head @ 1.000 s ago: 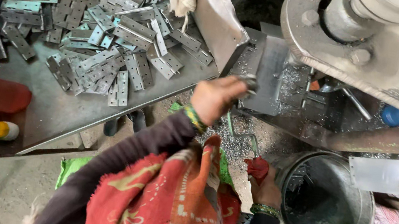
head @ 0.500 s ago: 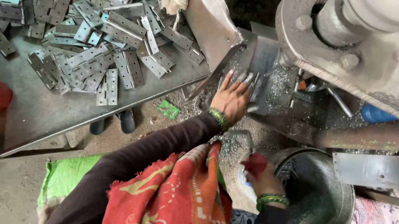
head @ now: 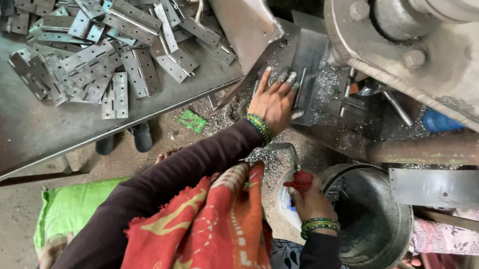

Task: The person repeatedly places small metal brackets into a manual punching machine, operates the lever to punch holes, and then removes the finished pieces. The process is repeated continuously with multiple identical metal parts.

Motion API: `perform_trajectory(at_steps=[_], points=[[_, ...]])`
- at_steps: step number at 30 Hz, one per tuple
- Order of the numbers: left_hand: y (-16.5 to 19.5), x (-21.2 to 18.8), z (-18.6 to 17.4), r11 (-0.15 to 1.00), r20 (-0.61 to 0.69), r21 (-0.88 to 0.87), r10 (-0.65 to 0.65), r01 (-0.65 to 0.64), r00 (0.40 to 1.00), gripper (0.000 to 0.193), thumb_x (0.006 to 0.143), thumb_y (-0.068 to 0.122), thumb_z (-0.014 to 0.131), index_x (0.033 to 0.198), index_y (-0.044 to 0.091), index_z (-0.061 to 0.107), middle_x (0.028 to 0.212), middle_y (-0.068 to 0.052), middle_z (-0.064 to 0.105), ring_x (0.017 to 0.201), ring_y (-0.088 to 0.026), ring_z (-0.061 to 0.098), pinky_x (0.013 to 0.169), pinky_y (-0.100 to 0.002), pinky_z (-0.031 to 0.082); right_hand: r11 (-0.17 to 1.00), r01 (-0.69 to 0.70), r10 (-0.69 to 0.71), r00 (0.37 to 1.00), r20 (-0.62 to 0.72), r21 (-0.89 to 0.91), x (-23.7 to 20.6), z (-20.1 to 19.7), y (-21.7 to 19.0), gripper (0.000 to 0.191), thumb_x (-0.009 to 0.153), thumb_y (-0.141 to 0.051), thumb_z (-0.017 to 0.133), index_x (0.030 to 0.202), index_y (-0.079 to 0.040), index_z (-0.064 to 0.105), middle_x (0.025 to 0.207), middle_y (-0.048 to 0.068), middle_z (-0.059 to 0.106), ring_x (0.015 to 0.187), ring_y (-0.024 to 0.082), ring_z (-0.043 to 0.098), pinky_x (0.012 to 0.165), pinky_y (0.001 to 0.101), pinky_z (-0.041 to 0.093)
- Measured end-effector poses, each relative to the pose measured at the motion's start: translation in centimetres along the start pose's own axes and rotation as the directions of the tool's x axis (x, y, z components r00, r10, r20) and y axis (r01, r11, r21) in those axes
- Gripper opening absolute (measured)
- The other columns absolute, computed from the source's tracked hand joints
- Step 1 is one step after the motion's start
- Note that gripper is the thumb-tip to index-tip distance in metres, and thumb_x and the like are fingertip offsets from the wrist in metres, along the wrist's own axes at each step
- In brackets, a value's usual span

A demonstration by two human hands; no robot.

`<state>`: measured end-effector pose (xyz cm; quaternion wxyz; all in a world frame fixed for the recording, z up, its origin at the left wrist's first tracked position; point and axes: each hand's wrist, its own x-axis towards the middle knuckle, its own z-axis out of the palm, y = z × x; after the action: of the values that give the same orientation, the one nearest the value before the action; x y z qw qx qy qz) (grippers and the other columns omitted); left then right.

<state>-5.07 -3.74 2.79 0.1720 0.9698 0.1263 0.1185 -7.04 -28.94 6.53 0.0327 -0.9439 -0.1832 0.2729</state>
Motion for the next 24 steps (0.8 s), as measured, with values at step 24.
perform_trajectory(at_steps=[24], points=[[-0.2, 1.3, -0.1, 0.999, 0.096, 0.049, -0.002, -0.003, 0.995, 0.064, 0.093, 0.019, 0.046, 0.155, 0.001, 0.04, 0.156, -0.019, 0.044, 0.148, -0.031, 0.039, 0.126, -0.06, -0.001, 0.978, -0.105, 0.098, 0.994, -0.049, -0.178, -0.3, -1.4, -0.5, 0.061, 0.093, -0.057, 0.065, 0.137, -0.023, 0.042, 0.109, 0.021, 0.075, 0.101, 0.043, 0.072, 0.087, 0.0527, 0.055]])
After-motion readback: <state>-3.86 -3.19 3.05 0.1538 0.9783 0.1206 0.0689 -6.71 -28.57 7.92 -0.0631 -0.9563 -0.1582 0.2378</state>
